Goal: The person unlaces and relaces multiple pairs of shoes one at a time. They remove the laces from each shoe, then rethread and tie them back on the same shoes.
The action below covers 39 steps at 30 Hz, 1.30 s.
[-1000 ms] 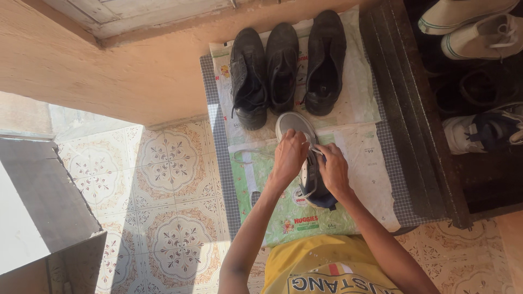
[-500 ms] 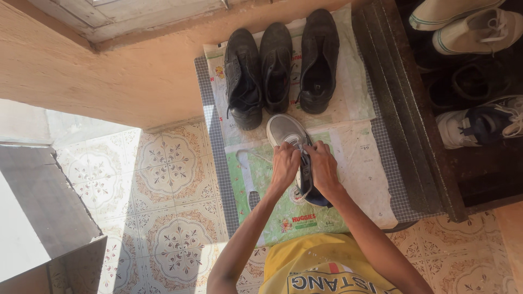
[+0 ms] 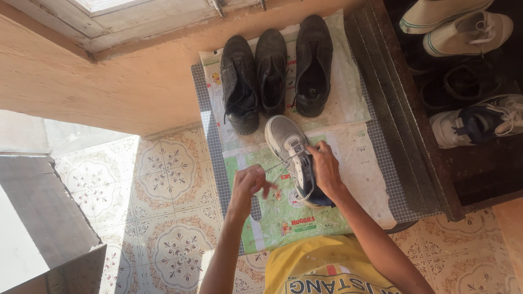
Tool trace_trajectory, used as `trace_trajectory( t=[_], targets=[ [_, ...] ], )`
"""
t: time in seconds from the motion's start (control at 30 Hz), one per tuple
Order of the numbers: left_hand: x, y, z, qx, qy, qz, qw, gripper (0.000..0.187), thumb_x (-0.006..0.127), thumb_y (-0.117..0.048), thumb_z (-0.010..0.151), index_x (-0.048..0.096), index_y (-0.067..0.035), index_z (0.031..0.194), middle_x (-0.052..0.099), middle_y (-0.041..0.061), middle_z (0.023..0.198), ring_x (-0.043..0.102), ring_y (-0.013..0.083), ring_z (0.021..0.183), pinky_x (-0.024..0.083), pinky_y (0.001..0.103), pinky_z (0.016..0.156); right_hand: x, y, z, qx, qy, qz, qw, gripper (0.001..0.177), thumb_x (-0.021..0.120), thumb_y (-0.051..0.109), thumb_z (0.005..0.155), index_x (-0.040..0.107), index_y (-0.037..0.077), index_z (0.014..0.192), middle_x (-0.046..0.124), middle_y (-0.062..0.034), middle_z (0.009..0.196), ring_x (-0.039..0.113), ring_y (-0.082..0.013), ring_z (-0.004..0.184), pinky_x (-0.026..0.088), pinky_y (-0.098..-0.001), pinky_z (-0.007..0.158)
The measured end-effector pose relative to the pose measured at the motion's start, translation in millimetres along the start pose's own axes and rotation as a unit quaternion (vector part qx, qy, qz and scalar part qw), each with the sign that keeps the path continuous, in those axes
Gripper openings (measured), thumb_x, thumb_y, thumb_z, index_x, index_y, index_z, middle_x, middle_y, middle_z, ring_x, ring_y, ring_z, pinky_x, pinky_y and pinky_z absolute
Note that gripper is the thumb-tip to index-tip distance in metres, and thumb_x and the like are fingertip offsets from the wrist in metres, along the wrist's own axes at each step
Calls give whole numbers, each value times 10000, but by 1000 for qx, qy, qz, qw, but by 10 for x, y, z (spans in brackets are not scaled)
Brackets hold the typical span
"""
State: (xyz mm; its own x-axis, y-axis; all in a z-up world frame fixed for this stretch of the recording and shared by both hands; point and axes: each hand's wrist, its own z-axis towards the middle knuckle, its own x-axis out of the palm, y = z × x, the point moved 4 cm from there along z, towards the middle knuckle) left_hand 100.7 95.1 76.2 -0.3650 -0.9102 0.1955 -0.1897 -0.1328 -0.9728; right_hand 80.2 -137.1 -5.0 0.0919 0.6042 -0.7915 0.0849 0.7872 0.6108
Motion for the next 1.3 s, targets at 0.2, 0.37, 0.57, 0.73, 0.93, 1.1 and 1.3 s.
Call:
trace_trajectory(
  t=[0.2,0.37,0.57,0.73,0.93,1.1,1.3],
  targets=[
    [-826,-927,-646,-135,-386,446,796,291,618,-299,1026,732,-81,871,649,12,673,563,130,581,393,342,536,-104,-168,50,38,-15,33,999,362,572,-80,917,717,51,1222,605,-161,1089,643,-368,964,528,-462,824],
    [-502,-714,-188,117,-263,617,732,321,733,-269,929,711,-84,1190,572,163,1375,506,315,1313,369,540,1078,-82,-122,65,-35,-23,74,996,217,684,97,922,719,10,1117,675,-159,1037,654,-400,967,513,-472,826],
    [652,573,290,167,-69,429,885,381,690,-120,919,653,10,1276,639,171,1097,588,354,1004,470,459,876,-54,-88,42,12,-24,128,991,187,657,141,975,705,6,1095,714,-174,1019,679,-397,944,521,-457,801],
    [851,820,474,133,-91,483,860,406,680,-129,854,634,36,1223,563,191,1081,542,372,995,447,476,838,-23,-76,44,33,-36,104,993,186,646,99,967,718,14,1115,684,-189,980,656,-415,926,503,-475,775],
    [735,695,475,129,-80,330,932,185,693,-159,903,673,25,905,583,150,1066,562,315,1044,460,430,885,34,-147,78,26,-48,49,997,272,566,-37,930,702,1,1163,594,-232,969,618,-431,935,487,-497,779],
    [574,244,-42,70,-20,115,991,295,605,-194,980,640,45,810,644,109,894,606,191,793,494,335,726,-78,-244,126,5,-93,62,994,235,582,-27,954,685,-6,1164,600,-216,969,619,-425,922,488,-490,786],
    [292,-291,-679,-18,-88,379,921,350,655,-228,977,725,11,731,578,101,602,490,168,497,358,353,494,-93,-188,143,29,-69,47,996,302,598,-18,948,684,9,1237,588,-213,909,617,-398,844,485,-483,751]
  ],
)
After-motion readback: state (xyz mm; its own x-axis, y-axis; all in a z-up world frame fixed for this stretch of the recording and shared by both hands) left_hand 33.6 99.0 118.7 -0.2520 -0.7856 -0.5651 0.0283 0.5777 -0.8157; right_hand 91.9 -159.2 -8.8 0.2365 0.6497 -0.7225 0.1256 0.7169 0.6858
